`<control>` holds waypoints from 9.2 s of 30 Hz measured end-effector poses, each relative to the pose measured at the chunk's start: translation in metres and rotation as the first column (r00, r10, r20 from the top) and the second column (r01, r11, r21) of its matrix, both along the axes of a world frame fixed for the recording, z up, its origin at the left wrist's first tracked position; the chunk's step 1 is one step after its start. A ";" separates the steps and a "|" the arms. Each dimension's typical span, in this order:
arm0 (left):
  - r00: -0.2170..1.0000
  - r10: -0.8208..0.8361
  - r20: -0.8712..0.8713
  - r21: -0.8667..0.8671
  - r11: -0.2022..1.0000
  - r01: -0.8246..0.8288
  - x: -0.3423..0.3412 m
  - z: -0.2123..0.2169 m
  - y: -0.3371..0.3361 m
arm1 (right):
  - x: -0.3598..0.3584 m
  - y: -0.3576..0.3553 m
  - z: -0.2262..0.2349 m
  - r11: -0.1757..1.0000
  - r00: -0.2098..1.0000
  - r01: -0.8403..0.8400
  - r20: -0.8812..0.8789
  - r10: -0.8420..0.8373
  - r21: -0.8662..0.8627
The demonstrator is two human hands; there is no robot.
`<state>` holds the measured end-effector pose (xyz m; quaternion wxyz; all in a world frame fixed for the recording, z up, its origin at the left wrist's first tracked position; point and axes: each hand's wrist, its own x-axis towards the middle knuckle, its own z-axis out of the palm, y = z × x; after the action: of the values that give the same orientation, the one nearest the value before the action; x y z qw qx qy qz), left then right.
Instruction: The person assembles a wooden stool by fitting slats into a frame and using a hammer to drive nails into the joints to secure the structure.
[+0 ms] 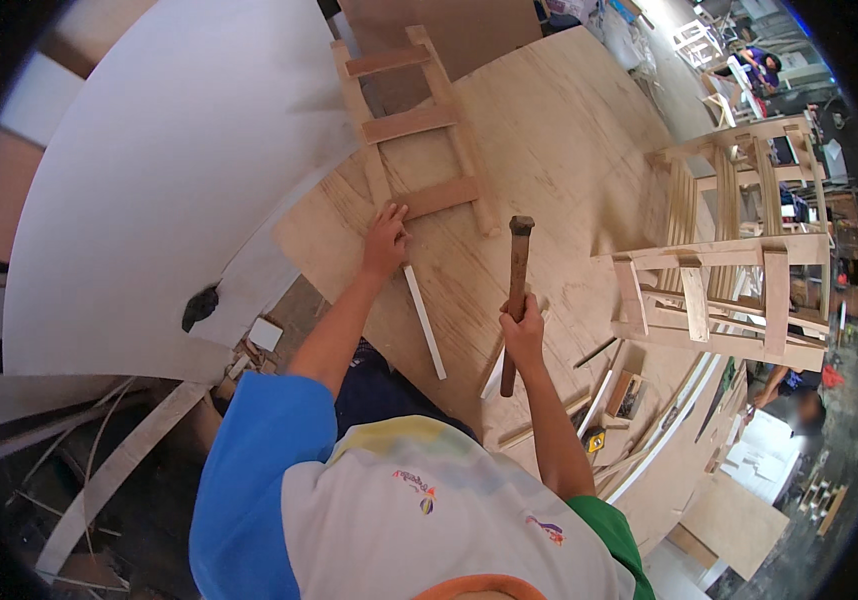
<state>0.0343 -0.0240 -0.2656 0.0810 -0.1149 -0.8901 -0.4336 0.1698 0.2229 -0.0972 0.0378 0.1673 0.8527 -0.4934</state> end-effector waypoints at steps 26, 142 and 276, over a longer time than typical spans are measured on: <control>0.932 -0.060 0.357 0.258 0.965 -0.037 -0.043 0.018 -0.048 | -0.149 -0.019 -0.155 0.891 0.965 0.257 -0.049 -0.258 0.374; 0.620 -0.356 0.699 0.660 0.654 -0.369 -0.436 -0.004 0.120 | -0.033 -0.152 -0.103 0.965 0.922 0.057 0.358 -0.149 0.256; 0.873 -0.225 -0.433 0.700 0.527 0.483 -0.265 0.365 0.176 | -0.215 0.235 -0.011 0.478 0.483 0.873 -0.307 -0.820 0.097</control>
<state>-0.2310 0.1515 0.0996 0.1612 -0.3096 -0.5401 -0.7658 -0.0447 0.4575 -0.1081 -0.3265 0.5163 0.7077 -0.3549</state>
